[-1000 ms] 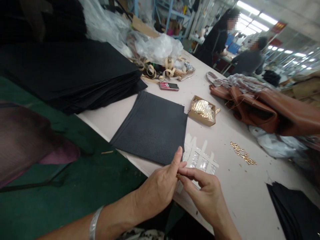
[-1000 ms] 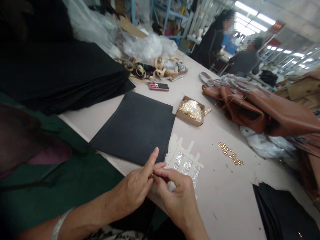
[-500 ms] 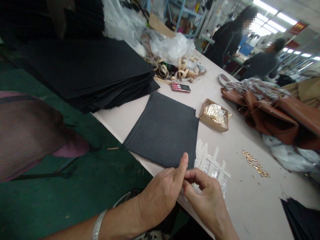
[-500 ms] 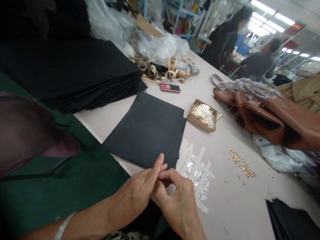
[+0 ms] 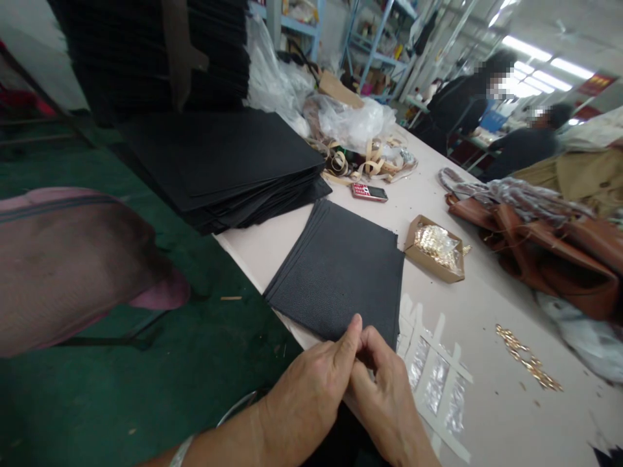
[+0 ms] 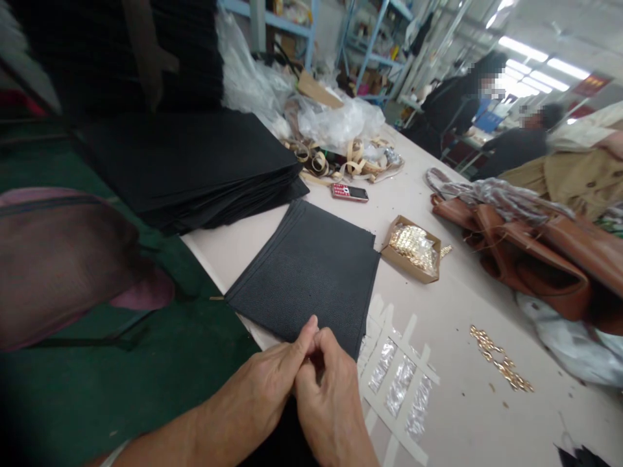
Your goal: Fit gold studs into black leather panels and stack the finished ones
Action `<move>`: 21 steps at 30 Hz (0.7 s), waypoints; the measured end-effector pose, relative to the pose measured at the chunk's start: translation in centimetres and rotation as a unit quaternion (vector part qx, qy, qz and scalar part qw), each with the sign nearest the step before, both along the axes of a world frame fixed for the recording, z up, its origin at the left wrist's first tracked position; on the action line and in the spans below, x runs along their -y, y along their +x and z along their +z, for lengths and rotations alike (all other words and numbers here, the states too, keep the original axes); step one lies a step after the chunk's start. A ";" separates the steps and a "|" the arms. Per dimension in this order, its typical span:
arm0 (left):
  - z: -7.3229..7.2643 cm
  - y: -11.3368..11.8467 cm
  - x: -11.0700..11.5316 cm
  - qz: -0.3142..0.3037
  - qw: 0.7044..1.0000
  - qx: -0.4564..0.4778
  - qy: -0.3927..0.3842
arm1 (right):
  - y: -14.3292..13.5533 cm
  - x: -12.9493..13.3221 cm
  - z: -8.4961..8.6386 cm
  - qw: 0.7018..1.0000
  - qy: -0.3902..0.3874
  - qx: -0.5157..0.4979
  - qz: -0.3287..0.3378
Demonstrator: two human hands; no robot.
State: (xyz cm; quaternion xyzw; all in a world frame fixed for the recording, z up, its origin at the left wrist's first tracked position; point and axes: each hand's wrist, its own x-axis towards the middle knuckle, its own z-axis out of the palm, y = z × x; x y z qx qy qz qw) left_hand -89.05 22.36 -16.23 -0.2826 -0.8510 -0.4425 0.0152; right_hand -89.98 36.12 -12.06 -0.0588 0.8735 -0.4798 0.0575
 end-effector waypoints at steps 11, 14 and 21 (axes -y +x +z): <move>0.1 1.6 3.3 0.200 0.870 0.342 0.295 | -10.1 -3.7 -0.3 0.986 0.087 -0.143 -0.007; -0.7 2.2 3.4 0.241 0.828 0.382 0.333 | -13.1 -4.3 -1.2 0.955 0.203 -0.214 0.011; -0.3 3.1 2.5 0.244 0.823 0.385 0.339 | -7.5 -5.8 -1.7 0.952 0.217 -0.196 0.086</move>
